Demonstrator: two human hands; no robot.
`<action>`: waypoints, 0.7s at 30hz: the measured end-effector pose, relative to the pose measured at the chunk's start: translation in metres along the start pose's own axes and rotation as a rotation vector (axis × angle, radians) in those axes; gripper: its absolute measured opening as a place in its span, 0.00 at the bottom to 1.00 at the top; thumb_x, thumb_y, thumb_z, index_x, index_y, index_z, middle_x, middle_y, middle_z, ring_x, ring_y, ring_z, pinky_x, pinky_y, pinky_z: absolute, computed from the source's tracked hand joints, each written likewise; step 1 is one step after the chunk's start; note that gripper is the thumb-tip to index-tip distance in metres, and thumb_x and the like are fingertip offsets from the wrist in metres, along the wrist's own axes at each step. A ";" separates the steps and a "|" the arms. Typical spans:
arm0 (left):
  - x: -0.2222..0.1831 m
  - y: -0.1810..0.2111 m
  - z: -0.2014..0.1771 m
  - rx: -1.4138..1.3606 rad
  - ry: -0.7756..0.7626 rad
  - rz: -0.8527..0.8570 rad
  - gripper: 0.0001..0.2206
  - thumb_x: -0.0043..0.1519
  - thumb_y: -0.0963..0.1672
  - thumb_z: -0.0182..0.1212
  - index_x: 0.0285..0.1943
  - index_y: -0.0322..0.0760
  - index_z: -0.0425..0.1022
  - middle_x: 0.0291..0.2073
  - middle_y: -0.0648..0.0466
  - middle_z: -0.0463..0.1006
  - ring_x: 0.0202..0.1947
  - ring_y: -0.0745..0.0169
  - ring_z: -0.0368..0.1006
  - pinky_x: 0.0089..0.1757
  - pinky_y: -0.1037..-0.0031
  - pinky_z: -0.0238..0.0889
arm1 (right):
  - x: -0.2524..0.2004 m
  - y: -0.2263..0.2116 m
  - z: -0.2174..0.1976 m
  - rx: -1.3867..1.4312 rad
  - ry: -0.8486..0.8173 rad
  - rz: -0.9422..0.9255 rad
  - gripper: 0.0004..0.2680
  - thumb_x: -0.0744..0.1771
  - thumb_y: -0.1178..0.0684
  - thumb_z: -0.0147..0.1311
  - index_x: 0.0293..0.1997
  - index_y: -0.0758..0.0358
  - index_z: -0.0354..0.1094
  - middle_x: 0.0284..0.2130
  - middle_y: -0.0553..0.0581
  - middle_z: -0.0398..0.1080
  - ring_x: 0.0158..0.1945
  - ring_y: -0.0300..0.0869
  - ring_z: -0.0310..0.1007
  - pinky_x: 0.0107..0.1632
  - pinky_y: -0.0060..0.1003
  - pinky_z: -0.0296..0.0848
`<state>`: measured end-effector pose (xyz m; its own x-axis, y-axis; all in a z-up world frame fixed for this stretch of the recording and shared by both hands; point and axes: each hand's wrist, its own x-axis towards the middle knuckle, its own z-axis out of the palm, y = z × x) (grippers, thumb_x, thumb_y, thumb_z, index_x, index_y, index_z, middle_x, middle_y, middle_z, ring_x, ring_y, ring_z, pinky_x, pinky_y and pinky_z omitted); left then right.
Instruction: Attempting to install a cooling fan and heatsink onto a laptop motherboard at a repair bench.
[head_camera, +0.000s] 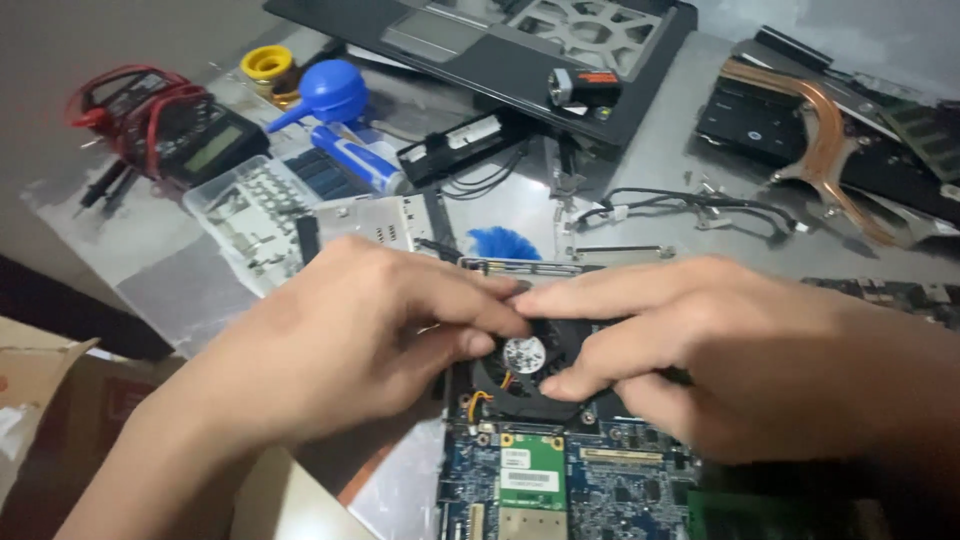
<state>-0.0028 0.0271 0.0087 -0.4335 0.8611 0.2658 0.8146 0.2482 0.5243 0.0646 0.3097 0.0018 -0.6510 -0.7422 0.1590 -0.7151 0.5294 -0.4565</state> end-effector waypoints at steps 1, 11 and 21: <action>0.002 -0.001 -0.001 0.006 0.004 -0.006 0.11 0.64 0.41 0.65 0.50 0.47 0.91 0.51 0.52 0.93 0.61 0.60 0.87 0.56 0.69 0.80 | 0.001 -0.002 0.000 0.000 -0.001 -0.009 0.16 0.65 0.62 0.54 0.49 0.47 0.90 0.72 0.59 0.75 0.72 0.58 0.75 0.57 0.60 0.78; 0.028 0.017 -0.011 0.061 -0.237 -0.631 0.07 0.58 0.50 0.80 0.44 0.67 0.94 0.27 0.67 0.90 0.28 0.71 0.78 0.41 0.79 0.72 | 0.013 -0.017 0.019 -0.167 0.116 0.076 0.14 0.63 0.40 0.78 0.40 0.53 0.78 0.61 0.57 0.79 0.60 0.55 0.80 0.59 0.53 0.76; 0.008 -0.024 -0.012 -0.107 -0.158 -0.184 0.13 0.54 0.47 0.79 0.47 0.63 0.93 0.55 0.68 0.94 0.63 0.76 0.87 0.61 0.79 0.67 | 0.015 -0.016 0.035 -0.333 0.353 -0.092 0.14 0.59 0.47 0.78 0.48 0.41 0.83 0.60 0.56 0.80 0.54 0.50 0.85 0.66 0.50 0.80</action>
<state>-0.0301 0.0228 0.0081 -0.4981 0.8665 0.0333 0.6787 0.3657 0.6369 0.0748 0.2761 -0.0191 -0.5862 -0.6381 0.4992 -0.7789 0.6133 -0.1308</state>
